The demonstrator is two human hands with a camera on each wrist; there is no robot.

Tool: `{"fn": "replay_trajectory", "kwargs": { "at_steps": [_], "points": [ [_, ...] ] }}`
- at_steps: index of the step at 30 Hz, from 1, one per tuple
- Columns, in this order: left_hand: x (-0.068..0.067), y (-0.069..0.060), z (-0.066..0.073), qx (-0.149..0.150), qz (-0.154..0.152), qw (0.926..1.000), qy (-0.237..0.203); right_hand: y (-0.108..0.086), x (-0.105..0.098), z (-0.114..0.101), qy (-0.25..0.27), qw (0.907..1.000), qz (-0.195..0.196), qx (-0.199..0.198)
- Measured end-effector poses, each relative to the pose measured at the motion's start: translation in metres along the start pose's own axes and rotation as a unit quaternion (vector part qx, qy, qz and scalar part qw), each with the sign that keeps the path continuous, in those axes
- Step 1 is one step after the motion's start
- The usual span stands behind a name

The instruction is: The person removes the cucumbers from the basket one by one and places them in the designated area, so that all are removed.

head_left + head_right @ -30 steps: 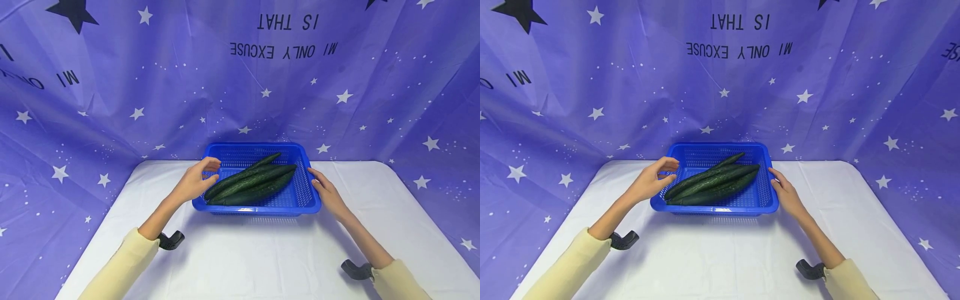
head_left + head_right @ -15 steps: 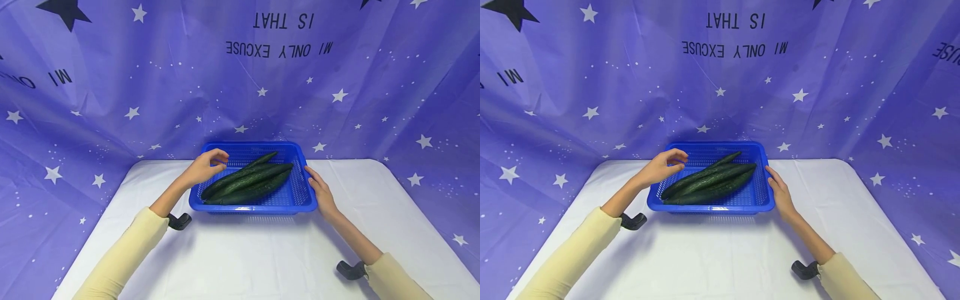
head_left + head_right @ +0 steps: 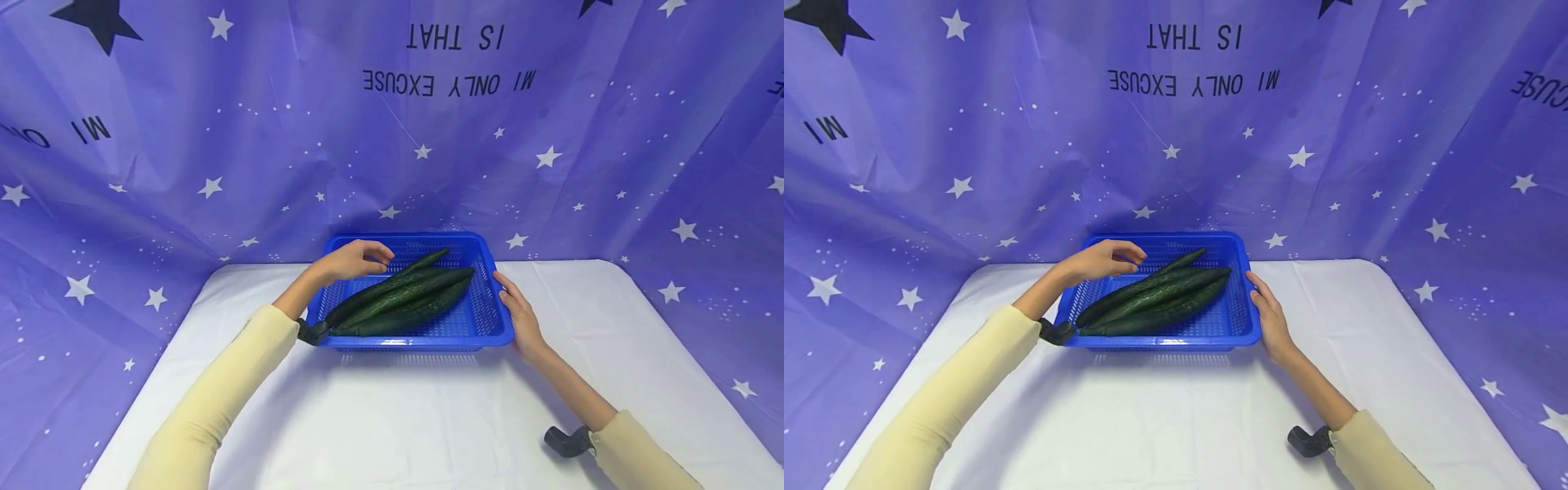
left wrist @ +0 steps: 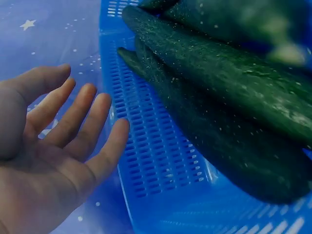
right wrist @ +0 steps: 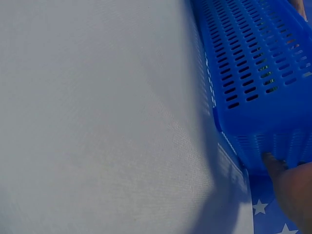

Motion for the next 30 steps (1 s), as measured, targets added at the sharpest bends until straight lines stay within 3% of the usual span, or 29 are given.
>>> {"fn": "replay_trajectory", "kwargs": {
  "at_steps": [8, 15, 24, 30],
  "points": [
    [0.018, 0.019, -0.016, -0.052, -0.077, 0.9949, -0.038, 0.000, -0.002, -0.002, -0.006, 1.0000, 0.007, -0.002],
    [0.025, 0.026, -0.020, -0.089, -0.133, 0.9868, -0.022, 0.000, -0.007, -0.003, -0.009, 0.9999, 0.014, -0.005],
    [0.030, 0.038, -0.030, -0.144, -0.156, 0.9771, -0.014, 0.002, -0.004, -0.001, -0.023, 0.9996, 0.015, -0.003],
    [0.035, 0.041, -0.042, -0.164, -0.164, 0.9727, -0.009, 0.001, -0.004, 0.001, -0.027, 0.9995, 0.018, -0.002]
  ]
}}
Point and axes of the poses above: each hand's wrist, its own y-axis towards the middle knuckle, its own x-axis out of the palm, z = x × y, the point moved 9 cm from there along y, towards the middle knuckle, and after that the axes turned 3 degrees about x, right-handed, at the moved point
